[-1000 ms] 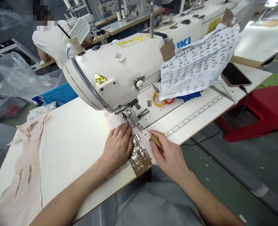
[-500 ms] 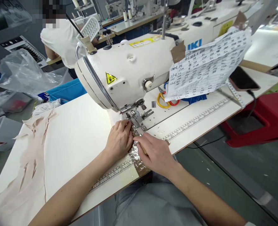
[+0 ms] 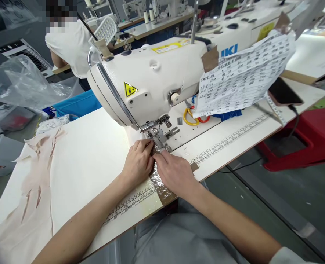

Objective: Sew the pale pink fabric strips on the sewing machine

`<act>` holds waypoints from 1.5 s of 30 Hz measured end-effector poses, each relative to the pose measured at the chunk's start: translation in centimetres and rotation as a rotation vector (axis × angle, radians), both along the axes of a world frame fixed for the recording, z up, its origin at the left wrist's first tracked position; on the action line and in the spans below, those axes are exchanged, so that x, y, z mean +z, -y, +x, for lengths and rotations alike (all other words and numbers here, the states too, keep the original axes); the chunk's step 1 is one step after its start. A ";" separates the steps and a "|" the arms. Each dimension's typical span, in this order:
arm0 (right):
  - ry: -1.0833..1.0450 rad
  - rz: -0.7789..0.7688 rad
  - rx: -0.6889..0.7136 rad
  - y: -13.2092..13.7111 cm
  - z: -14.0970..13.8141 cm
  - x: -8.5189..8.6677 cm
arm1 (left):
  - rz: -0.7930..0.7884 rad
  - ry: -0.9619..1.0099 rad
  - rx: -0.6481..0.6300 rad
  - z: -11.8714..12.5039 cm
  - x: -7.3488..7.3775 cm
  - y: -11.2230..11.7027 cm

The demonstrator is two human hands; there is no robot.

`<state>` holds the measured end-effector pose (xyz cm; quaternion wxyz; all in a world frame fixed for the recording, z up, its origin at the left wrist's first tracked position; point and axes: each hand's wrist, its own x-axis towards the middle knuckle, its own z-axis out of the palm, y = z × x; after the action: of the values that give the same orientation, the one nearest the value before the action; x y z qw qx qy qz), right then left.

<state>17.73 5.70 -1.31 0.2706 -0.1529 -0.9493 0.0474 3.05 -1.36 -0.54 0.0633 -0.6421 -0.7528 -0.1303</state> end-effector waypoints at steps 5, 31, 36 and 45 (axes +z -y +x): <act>0.083 0.075 -0.087 0.6 -0.3 0.1 | -0.003 -0.006 0.001 -0.5 0.1 -0.1; -0.196 -0.157 0.188 -0.6 1.3 -0.6 | 0.239 0.478 0.555 -13.8 0.6 -10.8; -0.109 -0.249 0.198 -0.8 1.8 -1.0 | 0.458 0.710 0.579 -16.8 -0.7 -15.8; -0.109 -0.269 0.202 -1.0 2.0 -1.0 | 0.720 1.380 0.325 -20.2 -2.2 -14.8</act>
<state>19.72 6.66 -2.29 0.2928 -0.0885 -0.9288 0.2092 -17.13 13.45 -2.70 -0.1953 -0.2386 -0.6180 -0.7232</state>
